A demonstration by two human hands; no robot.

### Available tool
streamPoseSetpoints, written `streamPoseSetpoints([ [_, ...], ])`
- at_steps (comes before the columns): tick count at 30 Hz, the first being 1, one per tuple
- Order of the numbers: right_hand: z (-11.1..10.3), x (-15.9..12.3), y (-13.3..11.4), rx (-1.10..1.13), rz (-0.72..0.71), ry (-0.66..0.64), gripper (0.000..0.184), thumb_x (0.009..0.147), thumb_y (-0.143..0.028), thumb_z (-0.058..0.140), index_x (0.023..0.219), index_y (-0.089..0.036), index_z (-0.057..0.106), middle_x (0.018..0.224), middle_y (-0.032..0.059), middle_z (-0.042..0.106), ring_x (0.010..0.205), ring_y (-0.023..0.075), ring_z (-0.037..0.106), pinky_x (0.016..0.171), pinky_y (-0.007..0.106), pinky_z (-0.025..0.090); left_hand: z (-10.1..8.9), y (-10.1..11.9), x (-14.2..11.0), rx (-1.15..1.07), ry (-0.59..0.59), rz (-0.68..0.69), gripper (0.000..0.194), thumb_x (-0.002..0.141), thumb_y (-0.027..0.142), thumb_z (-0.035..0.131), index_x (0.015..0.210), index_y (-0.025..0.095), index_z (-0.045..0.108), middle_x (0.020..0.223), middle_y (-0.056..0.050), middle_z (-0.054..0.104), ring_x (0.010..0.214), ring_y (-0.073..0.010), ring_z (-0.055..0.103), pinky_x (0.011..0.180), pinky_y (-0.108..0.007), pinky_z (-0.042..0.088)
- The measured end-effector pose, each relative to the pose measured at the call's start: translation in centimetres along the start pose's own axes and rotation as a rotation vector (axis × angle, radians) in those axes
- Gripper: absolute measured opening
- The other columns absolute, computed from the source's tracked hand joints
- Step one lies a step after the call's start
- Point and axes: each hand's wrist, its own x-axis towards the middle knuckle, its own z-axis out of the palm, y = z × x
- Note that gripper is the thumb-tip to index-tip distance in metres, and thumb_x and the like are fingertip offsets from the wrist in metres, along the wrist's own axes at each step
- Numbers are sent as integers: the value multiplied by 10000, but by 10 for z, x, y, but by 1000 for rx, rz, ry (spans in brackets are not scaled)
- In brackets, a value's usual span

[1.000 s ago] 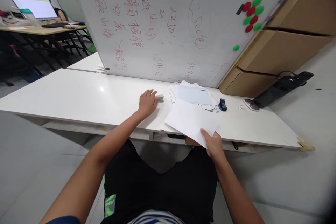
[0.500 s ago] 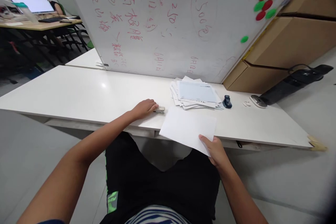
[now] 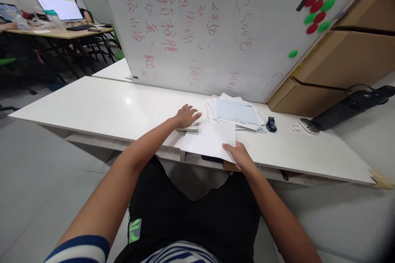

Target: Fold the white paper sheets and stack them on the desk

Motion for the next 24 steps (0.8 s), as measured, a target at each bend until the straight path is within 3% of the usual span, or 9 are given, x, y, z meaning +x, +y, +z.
streamPoseSetpoints([
  [12,-1,4,0,-32,13,-13,291,674,-270,707,925,-126,678,922,107,745,791,228,698,646,280,543,-1,7,-8,104,40,23,753,888,709,111,1391,251,434,1568,-69,253,1468,-310,62,1153,-515,147],
  [19,-3,6,-1,-69,12,16,286,638,-255,732,895,-135,690,930,95,748,779,228,695,641,282,540,0,25,-16,244,268,127,690,893,666,289,1411,225,402,1545,-102,294,1471,-315,26,1158,-563,-33],
  [24,-2,6,2,-52,-4,19,306,640,-265,723,912,-130,692,933,99,747,779,234,696,661,301,546,-3,33,-21,181,276,170,679,875,643,374,1439,264,355,1554,-68,282,1470,-325,-4,1157,-580,-51],
])
